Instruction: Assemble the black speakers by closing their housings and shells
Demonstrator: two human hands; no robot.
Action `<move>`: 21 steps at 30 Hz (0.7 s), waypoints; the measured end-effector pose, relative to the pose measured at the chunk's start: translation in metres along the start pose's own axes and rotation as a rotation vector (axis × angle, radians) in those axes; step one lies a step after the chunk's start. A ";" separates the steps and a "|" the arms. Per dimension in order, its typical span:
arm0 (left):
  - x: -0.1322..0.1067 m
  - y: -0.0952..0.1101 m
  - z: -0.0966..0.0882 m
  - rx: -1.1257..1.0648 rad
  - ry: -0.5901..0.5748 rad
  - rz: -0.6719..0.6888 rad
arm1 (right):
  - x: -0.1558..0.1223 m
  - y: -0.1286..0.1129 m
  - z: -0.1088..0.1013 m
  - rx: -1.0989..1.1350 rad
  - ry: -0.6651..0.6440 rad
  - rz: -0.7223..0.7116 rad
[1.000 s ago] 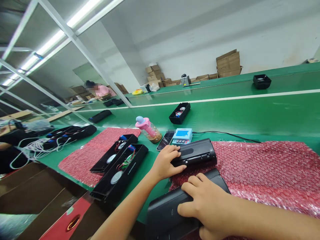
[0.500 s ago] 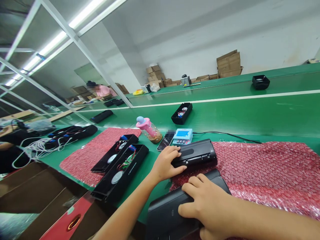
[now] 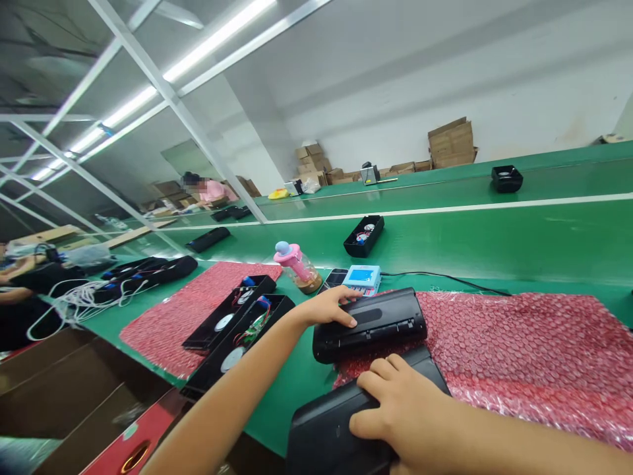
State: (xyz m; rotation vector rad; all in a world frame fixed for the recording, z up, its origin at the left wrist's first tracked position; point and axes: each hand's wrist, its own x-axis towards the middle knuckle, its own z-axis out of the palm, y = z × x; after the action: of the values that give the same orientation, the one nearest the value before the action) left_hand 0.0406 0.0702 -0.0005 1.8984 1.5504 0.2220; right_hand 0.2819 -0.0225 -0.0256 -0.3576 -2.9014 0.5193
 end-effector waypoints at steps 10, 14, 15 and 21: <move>0.022 0.000 -0.002 -0.159 -0.326 -0.179 | -0.001 -0.001 -0.002 -0.018 -0.007 0.002; 0.022 -0.002 -0.002 -0.225 -0.376 -0.172 | -0.002 -0.002 -0.002 0.028 -0.008 0.026; 0.021 -0.002 -0.002 -0.235 -0.380 -0.158 | -0.003 -0.003 -0.001 0.053 0.002 0.036; 0.011 0.001 0.000 -0.224 -0.324 -0.046 | -0.007 -0.003 -0.001 0.073 -0.019 0.031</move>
State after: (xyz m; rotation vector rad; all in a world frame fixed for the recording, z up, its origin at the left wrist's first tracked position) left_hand 0.0447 0.0806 -0.0025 1.6301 1.2926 0.0600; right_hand 0.2882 -0.0271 -0.0243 -0.3899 -2.8901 0.6347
